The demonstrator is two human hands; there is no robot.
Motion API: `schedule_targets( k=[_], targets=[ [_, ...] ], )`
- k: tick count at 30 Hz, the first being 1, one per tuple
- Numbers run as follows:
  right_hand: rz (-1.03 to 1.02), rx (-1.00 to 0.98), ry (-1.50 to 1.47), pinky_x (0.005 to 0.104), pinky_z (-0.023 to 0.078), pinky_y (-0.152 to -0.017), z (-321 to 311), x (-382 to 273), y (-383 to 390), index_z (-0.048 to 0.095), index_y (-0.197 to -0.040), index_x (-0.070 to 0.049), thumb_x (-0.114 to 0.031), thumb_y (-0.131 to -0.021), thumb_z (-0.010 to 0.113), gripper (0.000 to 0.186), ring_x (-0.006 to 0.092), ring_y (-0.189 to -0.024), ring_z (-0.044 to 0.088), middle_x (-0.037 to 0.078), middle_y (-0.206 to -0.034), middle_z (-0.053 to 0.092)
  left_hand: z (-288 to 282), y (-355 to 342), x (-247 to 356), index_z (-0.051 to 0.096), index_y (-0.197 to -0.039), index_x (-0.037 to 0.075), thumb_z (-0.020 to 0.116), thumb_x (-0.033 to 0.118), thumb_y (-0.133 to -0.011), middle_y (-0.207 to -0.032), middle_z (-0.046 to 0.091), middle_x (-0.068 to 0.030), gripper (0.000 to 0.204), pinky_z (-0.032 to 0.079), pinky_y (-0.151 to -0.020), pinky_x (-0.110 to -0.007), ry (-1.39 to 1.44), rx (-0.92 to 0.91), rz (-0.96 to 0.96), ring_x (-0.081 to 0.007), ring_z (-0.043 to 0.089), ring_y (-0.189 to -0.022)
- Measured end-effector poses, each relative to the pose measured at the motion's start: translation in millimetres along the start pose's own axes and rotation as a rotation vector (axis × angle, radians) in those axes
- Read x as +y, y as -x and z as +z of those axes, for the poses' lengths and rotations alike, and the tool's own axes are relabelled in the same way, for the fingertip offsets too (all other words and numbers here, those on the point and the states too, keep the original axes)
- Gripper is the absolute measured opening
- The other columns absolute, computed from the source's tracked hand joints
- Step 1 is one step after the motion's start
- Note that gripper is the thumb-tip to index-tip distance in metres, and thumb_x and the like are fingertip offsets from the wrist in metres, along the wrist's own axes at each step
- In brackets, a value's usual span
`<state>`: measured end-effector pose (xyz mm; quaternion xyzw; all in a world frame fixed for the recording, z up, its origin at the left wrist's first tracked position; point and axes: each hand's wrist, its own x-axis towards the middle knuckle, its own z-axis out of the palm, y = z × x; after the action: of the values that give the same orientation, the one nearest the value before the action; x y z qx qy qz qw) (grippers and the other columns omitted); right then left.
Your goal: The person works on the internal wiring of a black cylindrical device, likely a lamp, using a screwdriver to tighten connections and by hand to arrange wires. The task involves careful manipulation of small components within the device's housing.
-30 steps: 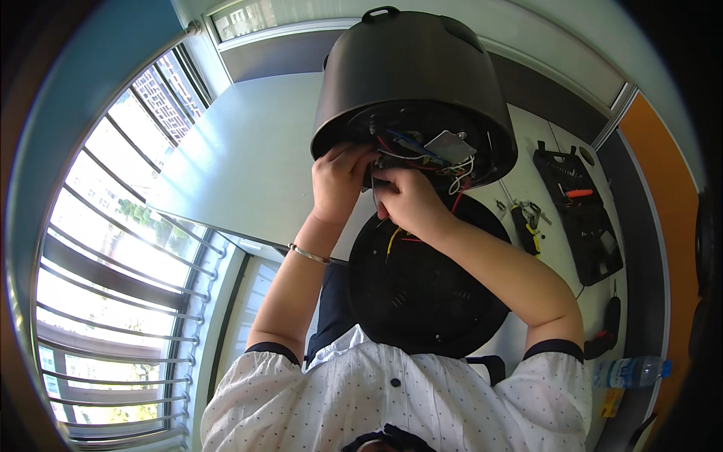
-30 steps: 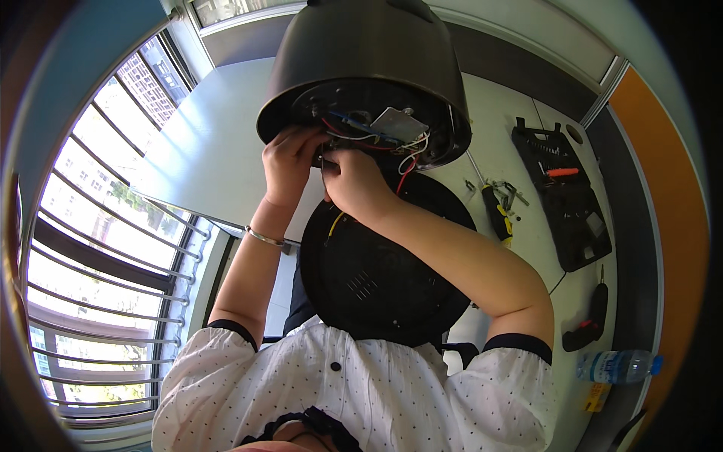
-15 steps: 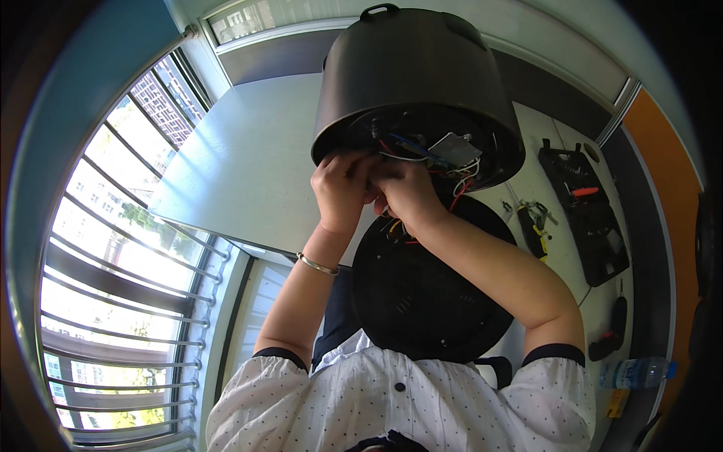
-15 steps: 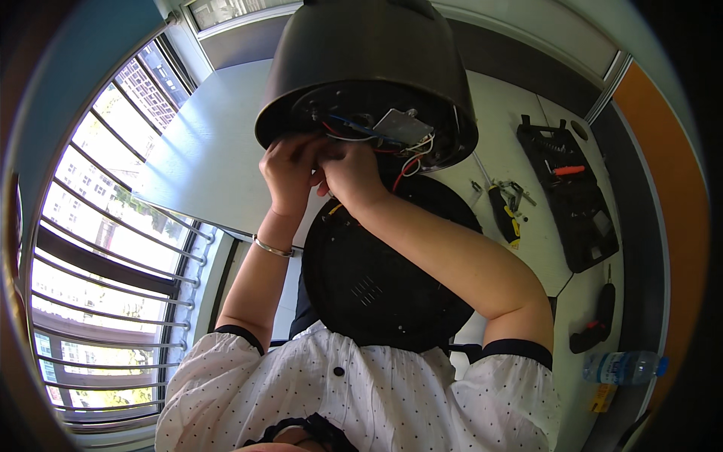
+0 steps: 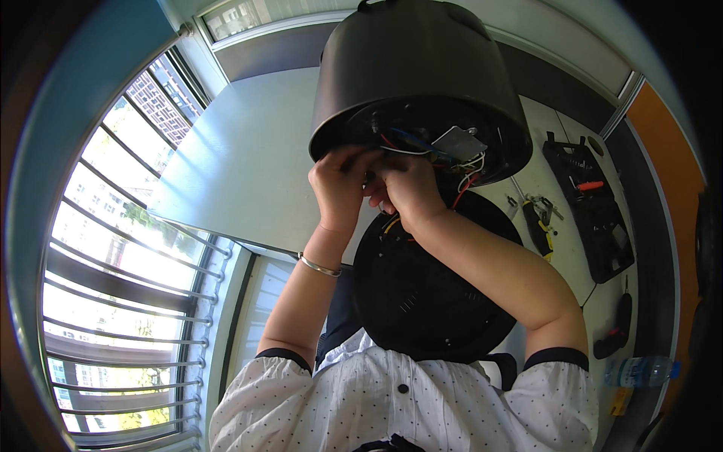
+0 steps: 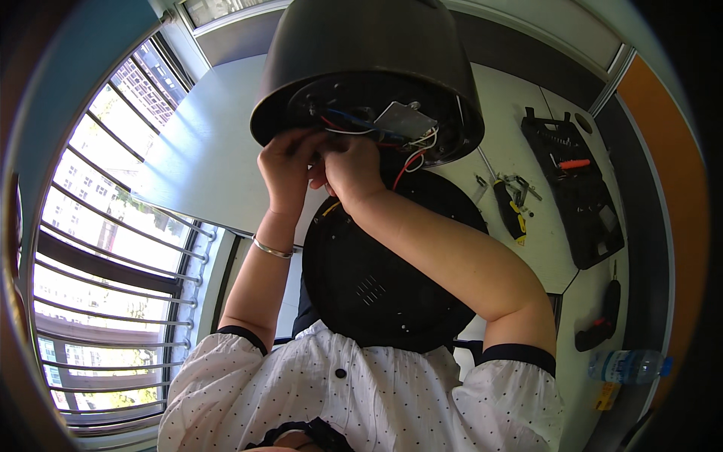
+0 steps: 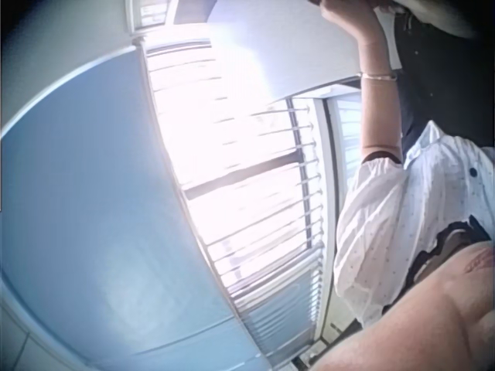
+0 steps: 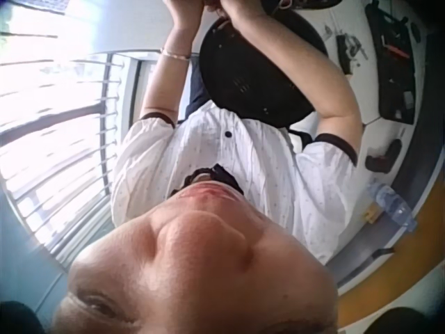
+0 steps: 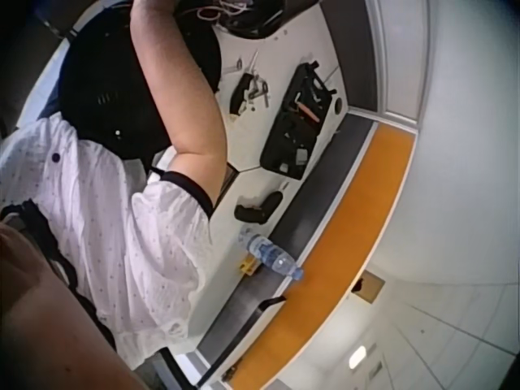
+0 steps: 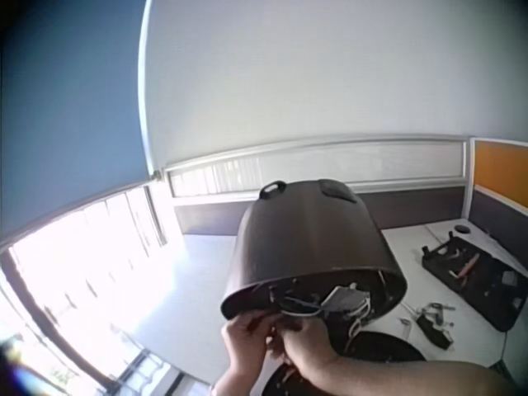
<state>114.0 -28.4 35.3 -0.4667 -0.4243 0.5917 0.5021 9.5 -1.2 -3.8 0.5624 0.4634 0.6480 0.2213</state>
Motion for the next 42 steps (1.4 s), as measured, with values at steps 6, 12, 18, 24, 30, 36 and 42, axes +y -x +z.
schedule_targets(
  k=[6,12,18,24,30,36,42],
  targets=[
    [-0.002,-0.012,-0.025,0.021,0.031,-0.032,0,0,-2,0.057,-0.081,0.002,-0.008,-0.085,0.049,0.014,0.0134,-0.042,0.052,0.012,-0.061,0.058,-4,2,5,0.068,-0.08,0.003,0.066,0.0,-0.072,-0.066,0.063,-0.0096,0.008,0.046,-0.05,-0.025,-0.018,-0.04,0.066,-0.0133,0.059,-0.053],
    [-0.008,0.012,0.0,0.0227,0.031,-0.03,2,-4,-2,0.057,-0.077,0.002,-0.006,-0.085,0.05,0.013,0.0156,-0.04,0.054,0.011,-0.057,0.057,-9,1,0,0.068,-0.084,0.004,0.06,-0.002,-0.075,-0.072,0.063,-0.012,0.014,0.047,-0.053,-0.028,-0.144,-0.067,0.225,-0.0205,0.061,-0.059],
    [-0.006,0.01,-0.006,0.0227,0.032,-0.03,2,-3,-6,0.056,-0.08,0.001,-0.005,-0.084,0.05,0.01,0.015,-0.04,0.053,0.011,-0.057,0.057,-14,-5,2,0.067,-0.089,0.002,0.058,-0.003,-0.077,-0.071,0.064,-0.0111,0.017,0.048,-0.053,-0.025,-0.267,-0.138,0.356,-0.0155,0.062,-0.057],
    [0.021,0.027,0.004,0.0225,0.032,-0.03,5,-5,-6,0.056,-0.079,0.001,-0.006,-0.085,0.05,0.011,0.0141,-0.04,0.053,0.01,-0.057,0.056,-15,-5,9,0.067,-0.089,0.001,0.058,-0.003,-0.077,-0.069,0.064,-0.0104,0.015,0.048,-0.052,-0.025,-0.174,-0.146,0.24,-0.0142,0.061,-0.056],
    [-0.002,0.028,0.013,0.0221,0.034,-0.03,5,-2,-7,0.056,-0.079,0.001,-0.009,-0.087,0.048,0.014,0.0138,-0.041,0.054,0.009,-0.057,0.056,-13,-3,9,0.067,-0.086,-0.001,0.059,0.0,-0.079,-0.065,0.064,-0.0079,0.011,0.047,-0.049,-0.022,-0.074,-0.136,0.048,-0.0093,0.059,-0.055],
    [-0.008,0.033,0.038,0.0219,0.037,-0.031,6,-3,-6,0.057,-0.079,0.001,-0.01,-0.088,0.049,0.016,0.0137,-0.042,0.055,0.009,-0.059,0.058,-12,-2,11,0.068,-0.085,0.002,0.06,0.002,-0.077,-0.063,0.063,-0.0134,0.011,0.048,-0.051,-0.026,0.007,-0.118,-0.035,-0.0153,0.062,-0.054],
    [-0.02,0.058,0.062,0.022,0.038,-0.032,8,-2,-4,0.057,-0.077,0.001,-0.01,-0.086,0.051,0.016,0.0134,-0.041,0.053,0.009,-0.058,0.057,-15,-3,4,0.068,-0.089,0.006,0.057,0.001,-0.074,-0.069,0.062,-0.0139,0.019,0.049,-0.055,-0.032,-0.184,-0.173,0.242,-0.0259,0.062,-0.062]
  ],
)
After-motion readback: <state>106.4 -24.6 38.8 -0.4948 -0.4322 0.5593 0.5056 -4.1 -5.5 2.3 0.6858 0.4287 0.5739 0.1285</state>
